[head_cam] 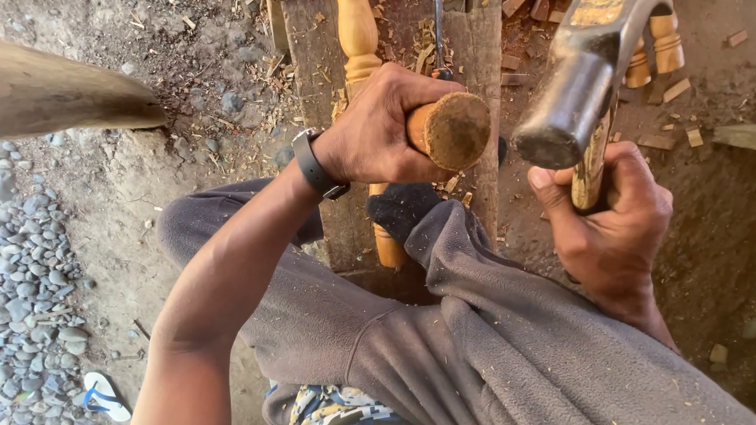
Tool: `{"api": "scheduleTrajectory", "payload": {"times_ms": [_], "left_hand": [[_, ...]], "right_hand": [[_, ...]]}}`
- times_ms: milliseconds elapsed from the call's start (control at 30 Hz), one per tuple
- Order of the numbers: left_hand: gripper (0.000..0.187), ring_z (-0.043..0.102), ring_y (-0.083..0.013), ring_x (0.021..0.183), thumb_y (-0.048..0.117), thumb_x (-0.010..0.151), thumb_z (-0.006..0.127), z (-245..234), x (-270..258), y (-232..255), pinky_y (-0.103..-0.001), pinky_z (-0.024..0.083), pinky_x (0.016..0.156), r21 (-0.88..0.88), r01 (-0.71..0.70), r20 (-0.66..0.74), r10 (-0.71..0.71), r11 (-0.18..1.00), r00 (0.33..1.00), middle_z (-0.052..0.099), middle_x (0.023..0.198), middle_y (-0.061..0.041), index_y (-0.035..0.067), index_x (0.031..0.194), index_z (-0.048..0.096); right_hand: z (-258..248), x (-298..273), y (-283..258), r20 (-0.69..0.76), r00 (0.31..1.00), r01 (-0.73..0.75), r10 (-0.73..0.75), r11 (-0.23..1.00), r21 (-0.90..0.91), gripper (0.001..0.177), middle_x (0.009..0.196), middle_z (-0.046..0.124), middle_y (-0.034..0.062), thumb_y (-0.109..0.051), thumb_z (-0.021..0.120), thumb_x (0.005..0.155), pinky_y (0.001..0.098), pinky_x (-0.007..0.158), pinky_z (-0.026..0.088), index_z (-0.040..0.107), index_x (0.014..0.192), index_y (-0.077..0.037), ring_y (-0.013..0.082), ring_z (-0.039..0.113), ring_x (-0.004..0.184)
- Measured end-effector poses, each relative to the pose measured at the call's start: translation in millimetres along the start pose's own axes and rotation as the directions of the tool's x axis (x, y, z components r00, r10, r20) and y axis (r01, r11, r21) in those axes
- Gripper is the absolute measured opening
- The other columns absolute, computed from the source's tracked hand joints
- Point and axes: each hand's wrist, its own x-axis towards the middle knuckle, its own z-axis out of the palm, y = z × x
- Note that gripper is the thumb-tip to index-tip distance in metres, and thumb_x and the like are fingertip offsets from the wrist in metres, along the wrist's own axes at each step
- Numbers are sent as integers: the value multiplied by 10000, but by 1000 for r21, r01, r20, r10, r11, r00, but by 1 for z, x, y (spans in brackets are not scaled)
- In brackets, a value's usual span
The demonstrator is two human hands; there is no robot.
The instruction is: Carving a slot in a decorative wooden furniture leg using a hammer and chisel
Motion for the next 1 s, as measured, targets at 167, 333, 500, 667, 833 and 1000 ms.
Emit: {"api": "scheduleTrajectory", "payload": {"times_ms": [167,333,500,667,833,1000], "left_hand": [[274,641,-148,619,189,823,899,-1,0,4,-293,548,589,50,-20,-22,21,999,1000,757,836,-34,33,1012,777],[348,683,-159,670,136,799,930,-1,-4,4,-299,569,625,89,6,-24,-4,996,1000,804,897,-52,25,1106,809],[249,657,-153,576,170,829,906,4,-3,2,-273,516,530,77,-16,48,12,997,999,793,826,-50,47,1023,810],[299,698,-174,566,176,864,917,0,-6,-8,-271,537,472,149,-86,100,71,985,992,815,827,-102,-21,1058,803],[346,482,-131,531,149,803,951,-9,-18,-22,-294,379,519,46,47,112,-52,998,992,600,694,48,139,789,605],[203,724,-178,631,55,847,934,-8,-17,-14,-285,556,539,78,-61,134,50,995,990,816,863,-94,10,976,783]], "right_hand": [[-1,2,-6,17,1000,-18,18,1000,12,272,875,651,54,16,840,1120,299,549,489,572,1089,-23,150,563,644],[-1,3,-15,2,999,-33,33,999,-22,285,827,598,24,40,868,1112,281,548,386,588,1092,-9,111,463,618],[-13,-2,11,29,1000,6,-4,997,-72,313,820,542,35,4,823,1161,306,478,429,526,1067,-24,155,468,595],[-40,-11,36,198,952,294,-234,880,-373,323,750,513,90,143,799,1163,422,449,423,509,1088,23,221,426,510],[-36,3,0,328,937,280,-117,812,-512,184,729,606,65,108,825,1142,336,365,336,661,1077,56,167,433,470],[-31,-1,18,228,920,385,-319,846,-368,290,705,490,44,193,720,1155,415,438,393,531,1023,18,223,406,498]]}}
